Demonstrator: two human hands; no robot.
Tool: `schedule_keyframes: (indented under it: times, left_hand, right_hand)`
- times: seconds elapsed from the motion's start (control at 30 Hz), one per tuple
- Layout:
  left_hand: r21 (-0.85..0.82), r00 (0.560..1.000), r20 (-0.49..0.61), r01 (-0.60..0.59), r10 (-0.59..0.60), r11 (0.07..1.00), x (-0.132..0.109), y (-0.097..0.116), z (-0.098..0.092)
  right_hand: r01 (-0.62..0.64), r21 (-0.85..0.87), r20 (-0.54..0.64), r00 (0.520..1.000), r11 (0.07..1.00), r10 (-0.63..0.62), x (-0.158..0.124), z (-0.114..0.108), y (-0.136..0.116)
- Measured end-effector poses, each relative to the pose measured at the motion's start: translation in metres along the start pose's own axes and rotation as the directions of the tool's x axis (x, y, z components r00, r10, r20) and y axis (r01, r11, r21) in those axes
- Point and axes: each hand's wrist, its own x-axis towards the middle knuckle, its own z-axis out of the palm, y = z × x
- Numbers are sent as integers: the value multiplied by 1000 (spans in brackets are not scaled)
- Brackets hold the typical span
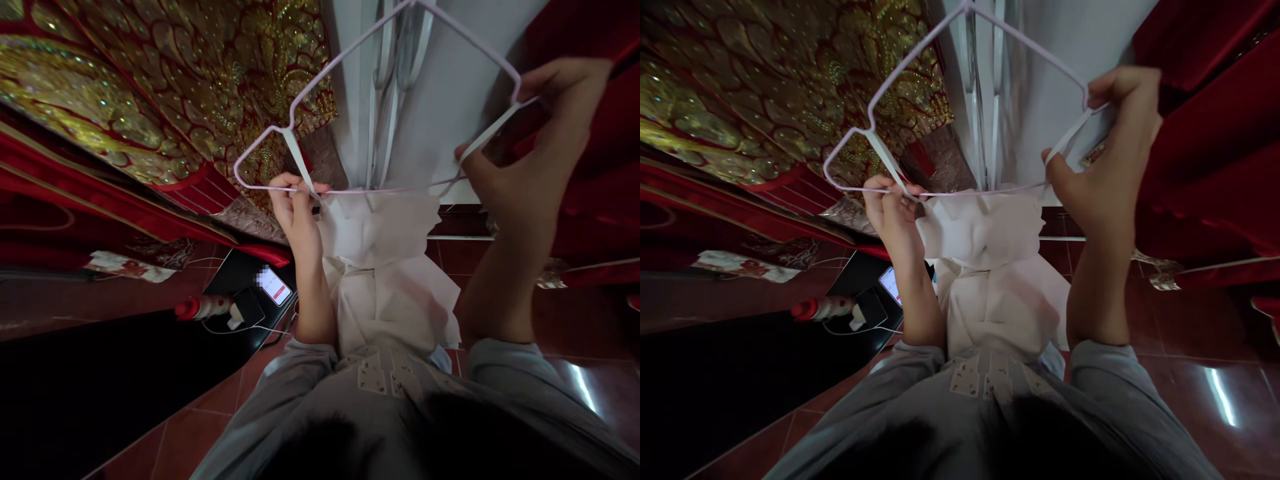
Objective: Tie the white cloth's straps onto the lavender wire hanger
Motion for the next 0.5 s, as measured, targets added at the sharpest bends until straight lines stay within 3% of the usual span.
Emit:
schedule_keyframes:
  times: [0.03,0.1,0.13,0.2,0.27,0.33,0.4,0.5]
  left_hand:
    - [-25,1000,-1,7,-7,1000,-1,1,0]
    - [-61,999,-3,33,-33,998,-2,2,1]
    - [-67,999,-5,43,-43,997,-4,3,2]
    - [-42,999,-6,52,-52,998,-6,5,4]
    - [16,999,-4,49,-49,999,-8,5,4]
    - [74,999,13,30,-31,997,-9,3,-1]
    - [134,999,52,-8,1,991,-8,2,-10]
    - [266,983,185,-47,-4,963,-8,9,-28]
  right_hand:
    - [55,-10,-110,992,998,-55,-1,8,-2]
    - [162,-46,-343,924,986,-168,-5,24,-9]
    - [204,-39,-375,904,978,-204,-9,32,-13]
    - [242,16,-289,930,970,-227,-19,48,-23]
    - [210,68,-13,978,975,-210,-32,62,-31]
    - [134,47,233,962,990,-141,-45,74,-36]
    - [64,-4,278,959,998,-60,-55,83,-36]
    - [33,2,200,979,999,-33,-61,92,-33]
